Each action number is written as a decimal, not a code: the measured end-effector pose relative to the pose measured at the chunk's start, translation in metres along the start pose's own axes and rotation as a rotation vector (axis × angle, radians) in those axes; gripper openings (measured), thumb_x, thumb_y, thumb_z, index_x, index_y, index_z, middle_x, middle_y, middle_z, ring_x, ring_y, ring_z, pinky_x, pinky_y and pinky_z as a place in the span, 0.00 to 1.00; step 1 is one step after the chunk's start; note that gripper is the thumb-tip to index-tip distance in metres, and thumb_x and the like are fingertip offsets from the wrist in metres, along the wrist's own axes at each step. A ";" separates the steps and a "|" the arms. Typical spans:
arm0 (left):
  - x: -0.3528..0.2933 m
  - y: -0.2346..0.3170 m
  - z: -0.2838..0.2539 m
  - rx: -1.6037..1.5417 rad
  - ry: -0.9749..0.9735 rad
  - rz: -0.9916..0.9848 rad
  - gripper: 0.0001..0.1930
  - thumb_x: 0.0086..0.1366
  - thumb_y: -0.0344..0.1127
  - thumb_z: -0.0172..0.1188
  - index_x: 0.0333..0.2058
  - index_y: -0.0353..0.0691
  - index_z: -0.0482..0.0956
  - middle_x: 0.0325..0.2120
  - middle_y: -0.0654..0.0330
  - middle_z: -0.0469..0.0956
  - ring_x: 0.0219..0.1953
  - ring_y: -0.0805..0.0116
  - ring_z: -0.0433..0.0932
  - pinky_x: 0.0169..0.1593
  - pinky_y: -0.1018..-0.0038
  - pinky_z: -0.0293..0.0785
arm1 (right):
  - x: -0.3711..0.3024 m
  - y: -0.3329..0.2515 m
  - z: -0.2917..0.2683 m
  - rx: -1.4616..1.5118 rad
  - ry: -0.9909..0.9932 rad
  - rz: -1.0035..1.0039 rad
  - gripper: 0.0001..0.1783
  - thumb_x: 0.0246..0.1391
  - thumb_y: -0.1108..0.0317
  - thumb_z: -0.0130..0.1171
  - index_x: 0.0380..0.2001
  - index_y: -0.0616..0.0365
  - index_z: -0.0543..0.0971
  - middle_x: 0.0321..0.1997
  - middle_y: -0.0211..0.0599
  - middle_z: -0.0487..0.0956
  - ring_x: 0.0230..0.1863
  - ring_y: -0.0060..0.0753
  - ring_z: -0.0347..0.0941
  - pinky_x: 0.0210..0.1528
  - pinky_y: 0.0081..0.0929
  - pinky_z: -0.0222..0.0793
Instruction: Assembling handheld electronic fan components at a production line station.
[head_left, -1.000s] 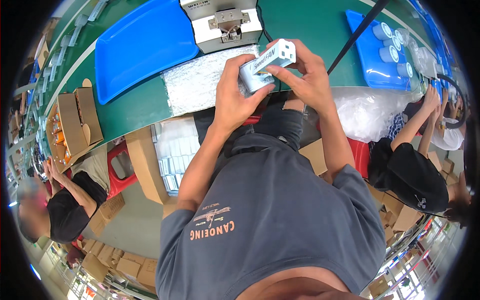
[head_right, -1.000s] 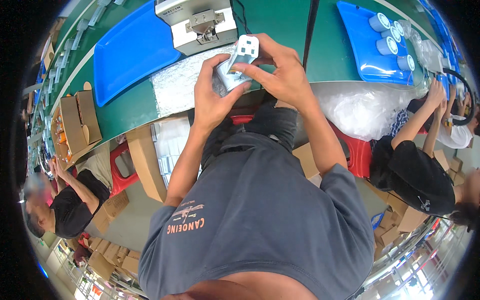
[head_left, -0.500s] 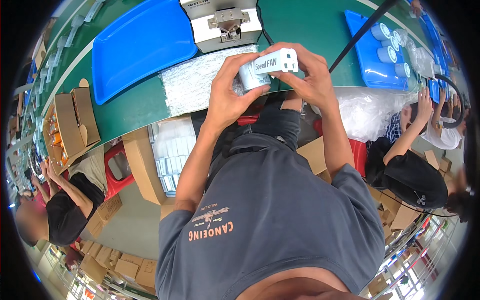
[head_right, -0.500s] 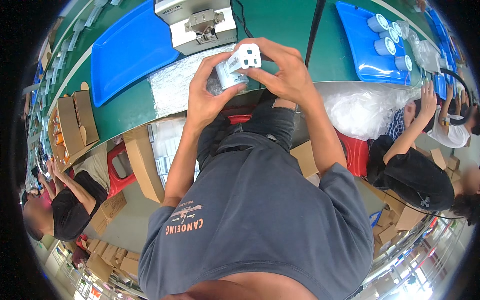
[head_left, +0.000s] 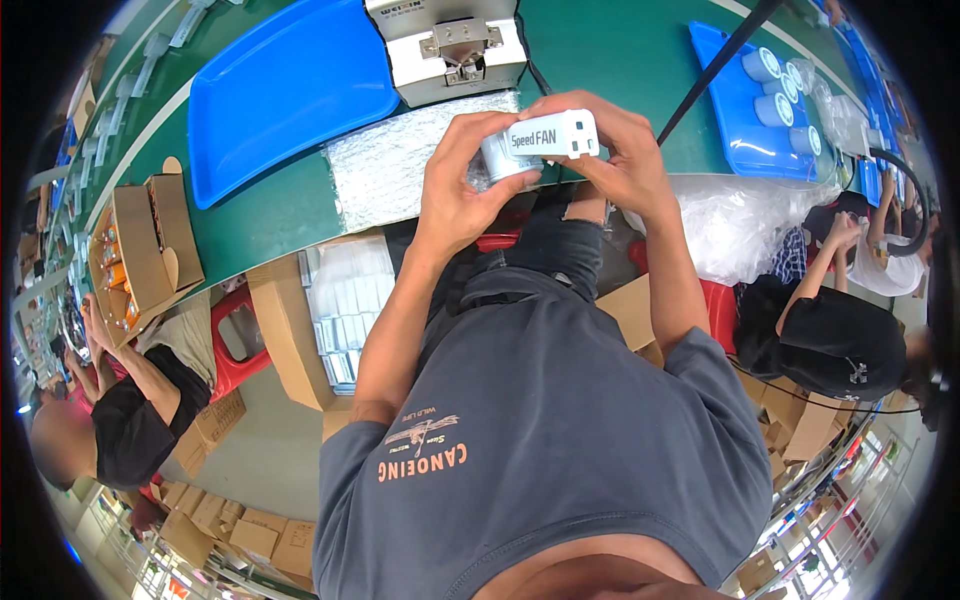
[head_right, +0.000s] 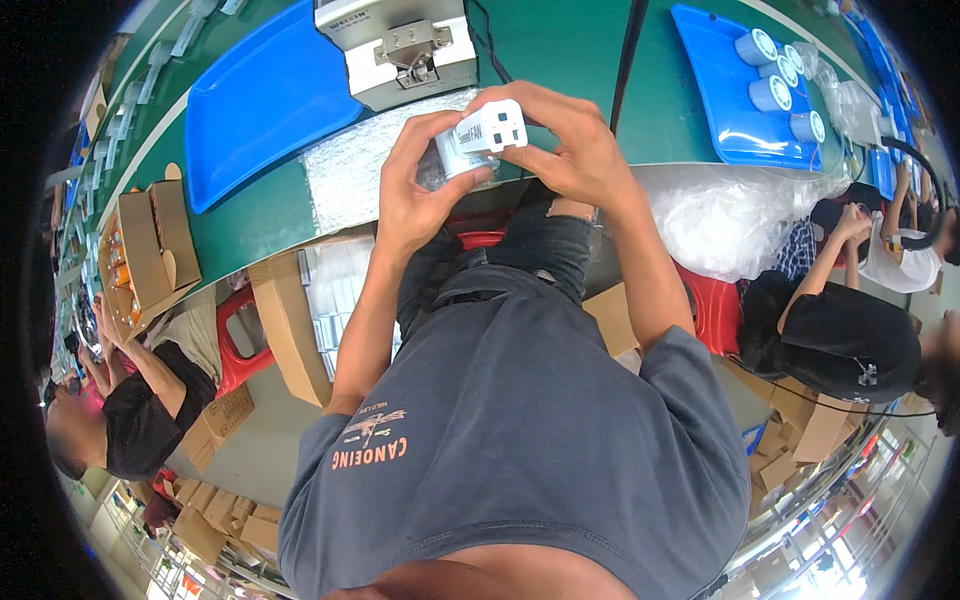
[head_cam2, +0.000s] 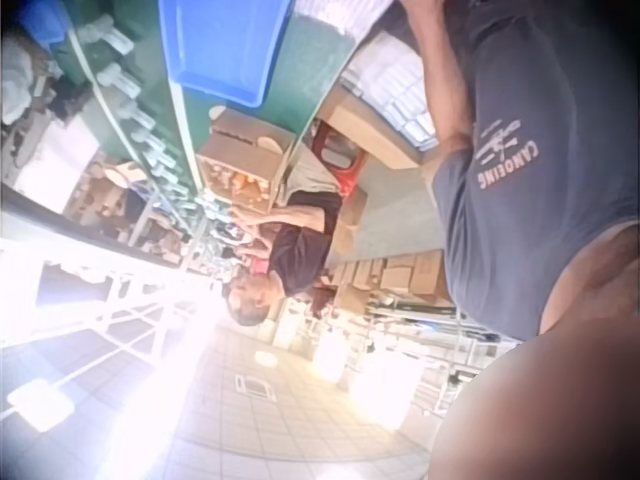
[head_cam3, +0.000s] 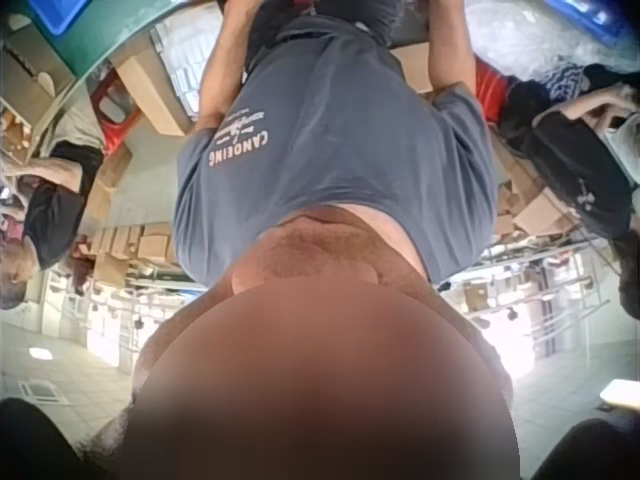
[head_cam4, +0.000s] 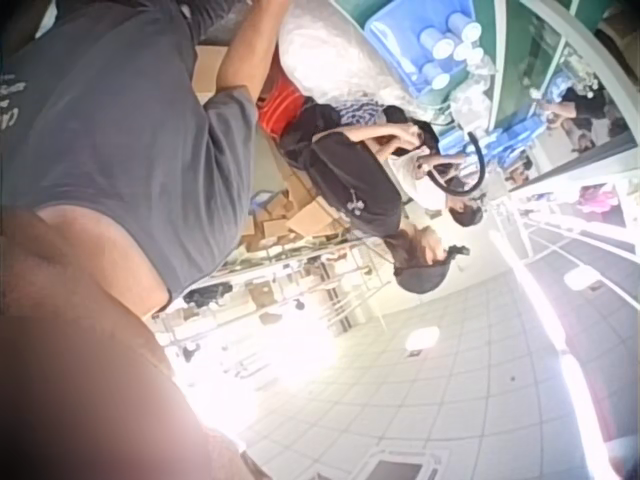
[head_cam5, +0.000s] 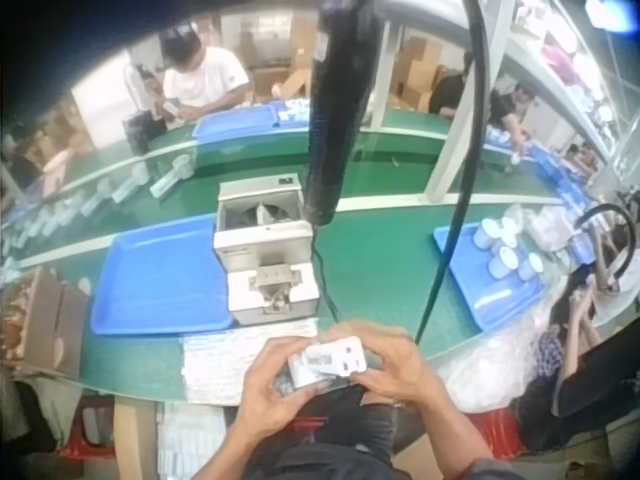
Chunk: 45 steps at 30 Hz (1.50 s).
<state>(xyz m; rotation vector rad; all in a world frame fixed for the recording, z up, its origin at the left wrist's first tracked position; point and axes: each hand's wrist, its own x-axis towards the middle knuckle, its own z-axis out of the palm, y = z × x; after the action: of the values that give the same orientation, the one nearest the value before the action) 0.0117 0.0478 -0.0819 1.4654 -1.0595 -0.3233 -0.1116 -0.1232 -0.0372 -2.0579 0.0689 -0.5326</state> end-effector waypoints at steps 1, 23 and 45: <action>0.000 -0.001 0.000 0.000 0.000 0.002 0.28 0.49 0.30 0.75 0.51 0.37 0.78 0.48 0.53 0.78 0.51 0.55 0.78 0.54 0.65 0.73 | -0.001 0.002 -0.001 0.002 -0.012 -0.033 0.20 0.51 0.78 0.64 0.50 0.63 0.80 0.50 0.41 0.83 0.51 0.36 0.80 0.53 0.31 0.76; -0.019 0.026 0.003 -0.012 0.129 -0.106 0.27 0.49 0.38 0.77 0.48 0.36 0.80 0.43 0.52 0.79 0.48 0.52 0.80 0.50 0.65 0.75 | -0.022 -0.043 0.026 -0.294 0.178 0.157 0.19 0.55 0.77 0.64 0.52 0.64 0.80 0.25 0.31 0.75 0.26 0.19 0.69 0.27 0.20 0.65; -0.039 0.023 -0.042 -0.352 0.258 -0.365 0.23 0.58 0.32 0.72 0.51 0.32 0.77 0.42 0.57 0.80 0.45 0.71 0.79 0.50 0.75 0.74 | 0.019 -0.039 0.060 -0.278 0.151 -0.165 0.08 0.50 0.84 0.63 0.34 0.64 0.81 0.34 0.41 0.83 0.33 0.36 0.82 0.36 0.25 0.75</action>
<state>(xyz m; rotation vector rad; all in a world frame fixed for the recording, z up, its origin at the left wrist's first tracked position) 0.0117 0.1082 -0.0665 1.3309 -0.4950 -0.5341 -0.0770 -0.0593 -0.0235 -2.3031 0.0664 -0.8192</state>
